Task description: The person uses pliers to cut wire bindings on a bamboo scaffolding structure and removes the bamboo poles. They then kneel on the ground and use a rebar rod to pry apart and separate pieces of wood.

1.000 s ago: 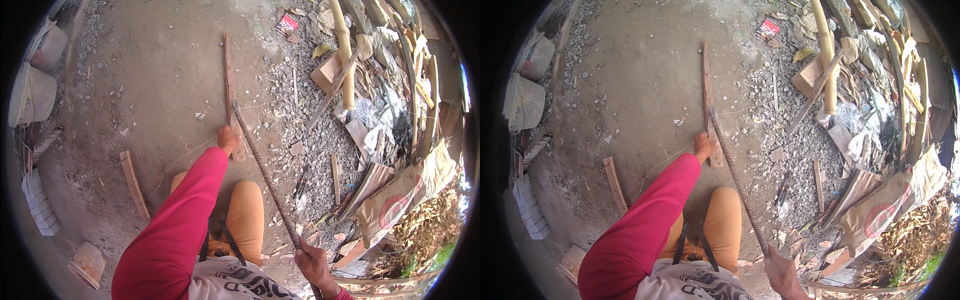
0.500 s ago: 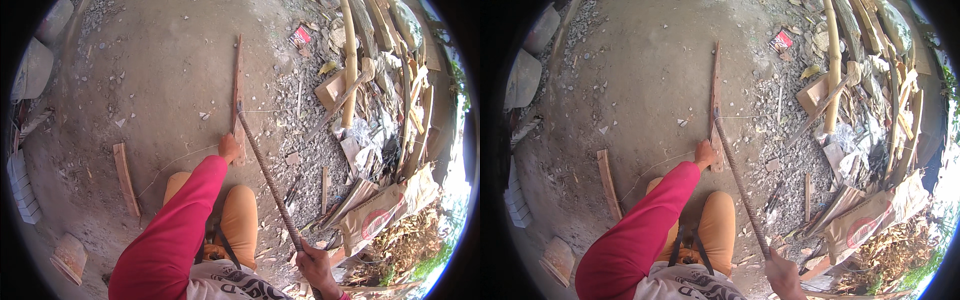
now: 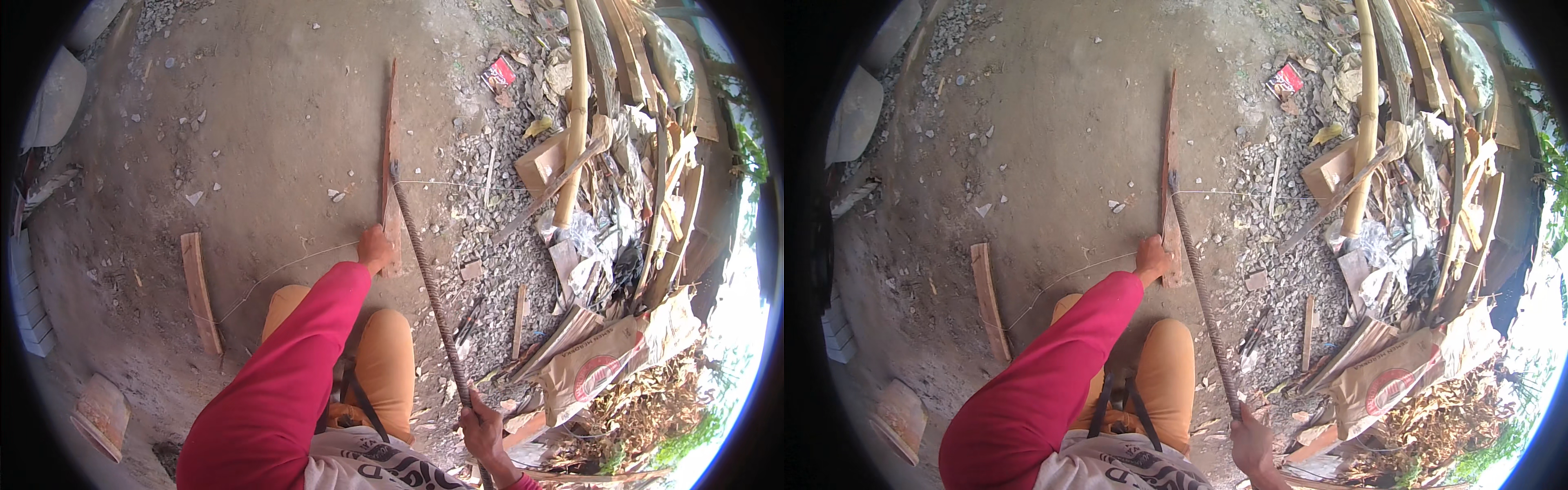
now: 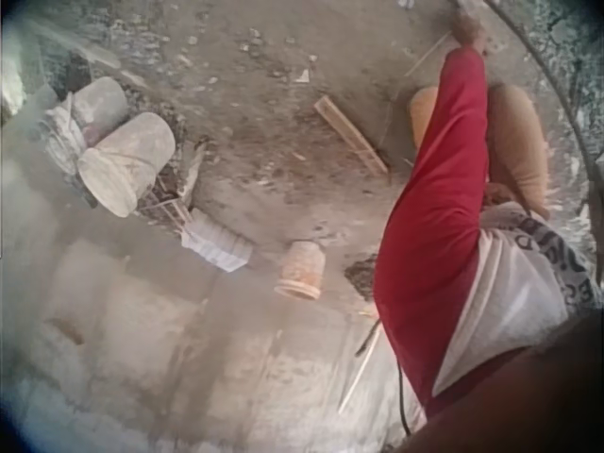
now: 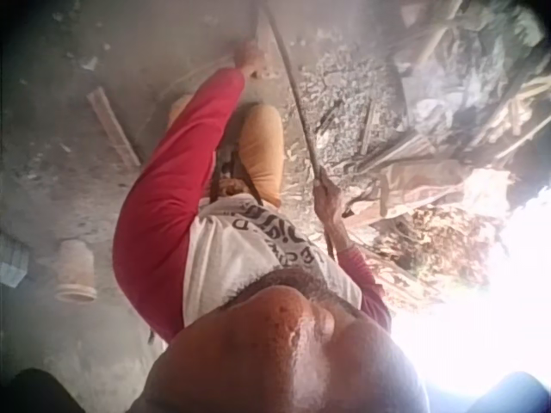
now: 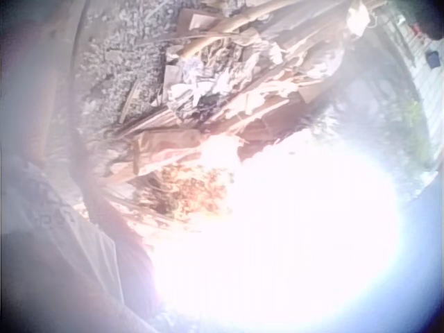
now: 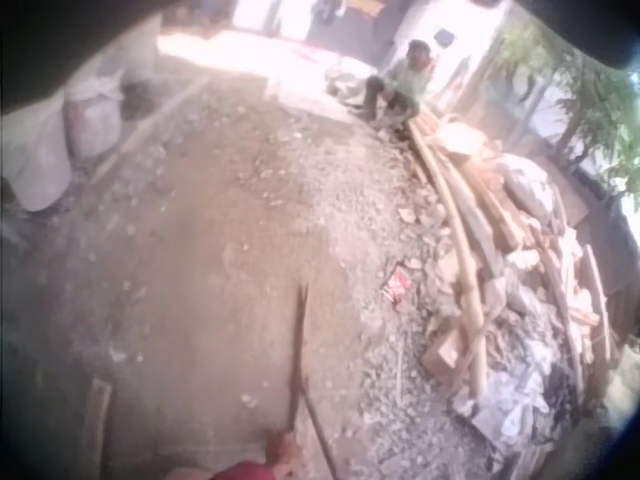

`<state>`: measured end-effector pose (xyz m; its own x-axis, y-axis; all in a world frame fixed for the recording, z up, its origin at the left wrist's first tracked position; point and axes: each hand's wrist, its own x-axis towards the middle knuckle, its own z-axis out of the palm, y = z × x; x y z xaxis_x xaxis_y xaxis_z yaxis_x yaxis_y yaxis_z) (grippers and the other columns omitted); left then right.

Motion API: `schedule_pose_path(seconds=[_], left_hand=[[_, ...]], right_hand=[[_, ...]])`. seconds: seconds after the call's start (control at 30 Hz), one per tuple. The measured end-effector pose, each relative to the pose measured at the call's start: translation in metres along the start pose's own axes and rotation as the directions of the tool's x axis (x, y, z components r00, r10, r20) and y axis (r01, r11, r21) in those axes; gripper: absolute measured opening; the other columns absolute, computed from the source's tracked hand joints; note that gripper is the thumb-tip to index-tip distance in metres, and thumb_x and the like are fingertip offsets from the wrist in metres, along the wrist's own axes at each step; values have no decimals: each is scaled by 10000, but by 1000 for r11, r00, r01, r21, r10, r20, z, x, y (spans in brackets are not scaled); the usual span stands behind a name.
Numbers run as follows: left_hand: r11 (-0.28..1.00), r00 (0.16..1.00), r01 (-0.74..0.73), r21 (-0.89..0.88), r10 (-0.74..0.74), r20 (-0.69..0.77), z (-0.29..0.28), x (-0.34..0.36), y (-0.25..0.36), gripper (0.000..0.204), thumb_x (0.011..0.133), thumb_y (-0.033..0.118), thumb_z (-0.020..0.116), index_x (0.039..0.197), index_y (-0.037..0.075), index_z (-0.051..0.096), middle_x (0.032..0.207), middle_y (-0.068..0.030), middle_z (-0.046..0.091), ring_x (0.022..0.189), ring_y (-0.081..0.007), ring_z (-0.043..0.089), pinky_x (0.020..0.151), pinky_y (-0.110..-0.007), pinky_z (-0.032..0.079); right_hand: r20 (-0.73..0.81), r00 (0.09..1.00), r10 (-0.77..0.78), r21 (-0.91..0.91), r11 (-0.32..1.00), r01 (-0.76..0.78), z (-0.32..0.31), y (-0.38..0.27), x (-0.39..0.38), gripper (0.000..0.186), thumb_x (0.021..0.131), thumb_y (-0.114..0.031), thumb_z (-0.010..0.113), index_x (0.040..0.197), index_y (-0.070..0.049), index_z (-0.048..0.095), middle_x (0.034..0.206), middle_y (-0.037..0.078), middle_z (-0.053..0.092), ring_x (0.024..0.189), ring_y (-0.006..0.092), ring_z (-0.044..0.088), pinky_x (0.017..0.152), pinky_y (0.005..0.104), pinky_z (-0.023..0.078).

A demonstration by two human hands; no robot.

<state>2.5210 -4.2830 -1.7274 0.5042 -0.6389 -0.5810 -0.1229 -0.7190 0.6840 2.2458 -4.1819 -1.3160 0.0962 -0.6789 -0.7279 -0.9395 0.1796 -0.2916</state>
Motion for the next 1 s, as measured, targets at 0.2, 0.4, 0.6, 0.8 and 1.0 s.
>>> schedule_pose_path(seconds=[0.2, 0.4, 0.6, 0.8, 1.0], left_hand=[[991, 1000, 26, 128, -25, -4, -12, 8, -1, 277, 872, 97, 660, 1131, 4, 690, 1104, -242, 723, 1071, -452, 695, 902, -545, 559], [903, 813, -322, 285, 418, -406, -70, 90, 59, 320, 1006, 113, 602, 1307, 12, 645, 1256, -194, 645, 1208, -405, 609, 1010, -514, 474], [579, 715, -315, 752, 666, -213, -118, 202, 153, 664, 1068, 417, 522, 1596, 42, 379, 1656, -202, 335, 1555, -357, 289, 1262, -527, 237], [449, 690, -281, 848, 709, -147, -94, 272, 159, 844, 1048, 655, 398, 1674, 106, 259, 1748, -159, 182, 1619, -323, 143, 1322, -497, 73], [454, 711, -312, 835, 694, -112, -94, 293, 126, 861, 1020, 703, 418, 1684, 179, 262, 1742, -136, 223, 1618, -302, 162, 1327, -480, 72]], right_hand=[[-72, 994, -82, -177, 982, 68, 63, 71, 20, 511, 978, -99, 607, 1446, 97, 541, 843, 277, 686, 764, 426, 694, 706, 471, 535], [-89, 985, -148, -91, 986, 140, 72, 104, 33, 508, 948, -79, 629, 1438, 41, 574, 885, 282, 682, 743, 458, 677, 656, 523, 524], [-124, 967, -221, -75, 974, 213, 63, 117, 44, 548, 870, 13, 690, 1408, 62, 595, 873, 251, 688, 716, 422, 695, 589, 497, 529], [-71, 986, -153, -85, 985, 147, 71, 111, 41, 534, 893, -32, 692, 1412, 41, 591, 869, 227, 686, 679, 411, 689, 585, 487, 536], [109, 971, 214, 139, 964, -228, 49, 60, 64, 375, 900, -169, 770, 1202, 42, 700, 832, 236, 718, 747, 423, 728, 662, 466, 578]])
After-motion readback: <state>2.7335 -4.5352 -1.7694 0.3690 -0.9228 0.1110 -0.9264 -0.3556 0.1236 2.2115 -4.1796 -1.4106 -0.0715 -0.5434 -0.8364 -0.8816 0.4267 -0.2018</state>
